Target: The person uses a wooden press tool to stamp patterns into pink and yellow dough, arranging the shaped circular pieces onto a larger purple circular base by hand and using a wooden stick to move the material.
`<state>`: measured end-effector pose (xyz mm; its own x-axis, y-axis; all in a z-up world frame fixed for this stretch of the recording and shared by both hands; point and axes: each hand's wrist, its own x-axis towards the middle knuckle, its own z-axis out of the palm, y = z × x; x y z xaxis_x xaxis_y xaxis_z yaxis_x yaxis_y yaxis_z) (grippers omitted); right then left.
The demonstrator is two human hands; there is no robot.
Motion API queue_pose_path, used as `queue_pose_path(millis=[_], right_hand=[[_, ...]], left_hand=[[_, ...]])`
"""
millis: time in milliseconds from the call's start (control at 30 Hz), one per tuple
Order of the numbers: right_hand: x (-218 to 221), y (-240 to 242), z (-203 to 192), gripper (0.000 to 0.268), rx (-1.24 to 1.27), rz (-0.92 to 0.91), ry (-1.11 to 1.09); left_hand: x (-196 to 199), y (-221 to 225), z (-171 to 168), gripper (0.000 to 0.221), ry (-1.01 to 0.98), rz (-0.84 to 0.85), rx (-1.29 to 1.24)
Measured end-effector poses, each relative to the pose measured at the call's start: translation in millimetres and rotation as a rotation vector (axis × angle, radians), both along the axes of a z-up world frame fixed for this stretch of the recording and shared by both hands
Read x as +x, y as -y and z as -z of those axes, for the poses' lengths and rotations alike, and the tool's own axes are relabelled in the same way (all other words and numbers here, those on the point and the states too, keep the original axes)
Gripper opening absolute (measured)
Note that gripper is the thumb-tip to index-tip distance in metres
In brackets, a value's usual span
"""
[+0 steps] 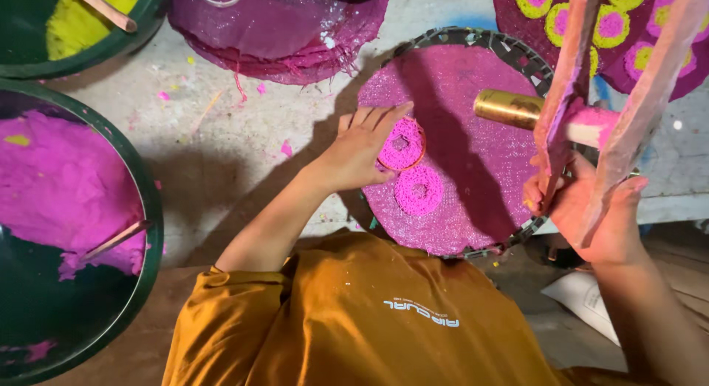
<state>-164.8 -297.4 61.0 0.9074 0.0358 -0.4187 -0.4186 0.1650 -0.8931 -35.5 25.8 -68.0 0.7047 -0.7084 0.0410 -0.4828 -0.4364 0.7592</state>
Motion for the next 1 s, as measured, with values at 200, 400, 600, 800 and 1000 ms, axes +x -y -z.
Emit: queue_pose_path(millis=[200,400,600,800,1000], right_hand=[[-13.6,1.2,9.8,0.123,0.03,0.063,0.004],[-22.2,9.4,9.6,0.122,-0.022,0.072,0.078],[-21.9,9.1,10.9,0.114,-0.016,0.066,0.091],[-0.2,5.4,20.4,0.112,-0.112,-0.096,0.033],[65.0,-0.7,18.1,0.081,0.041,-0.463,-0.432]], left_hand=[[0.3,0.1,7.2,0.111,0.022,-0.024,0.013],[31.4,3.5,-1.2,0.106,0.075,-0.005,-0.064],[80.3,31.6,7.6,0.112,0.013,-0.019,0.053],[93.2,51.1,9.6,0.103,-0.453,0.063,-0.593],[90.4,72.3,-12.6,0.089,-1.235,0.53,-1.679]])
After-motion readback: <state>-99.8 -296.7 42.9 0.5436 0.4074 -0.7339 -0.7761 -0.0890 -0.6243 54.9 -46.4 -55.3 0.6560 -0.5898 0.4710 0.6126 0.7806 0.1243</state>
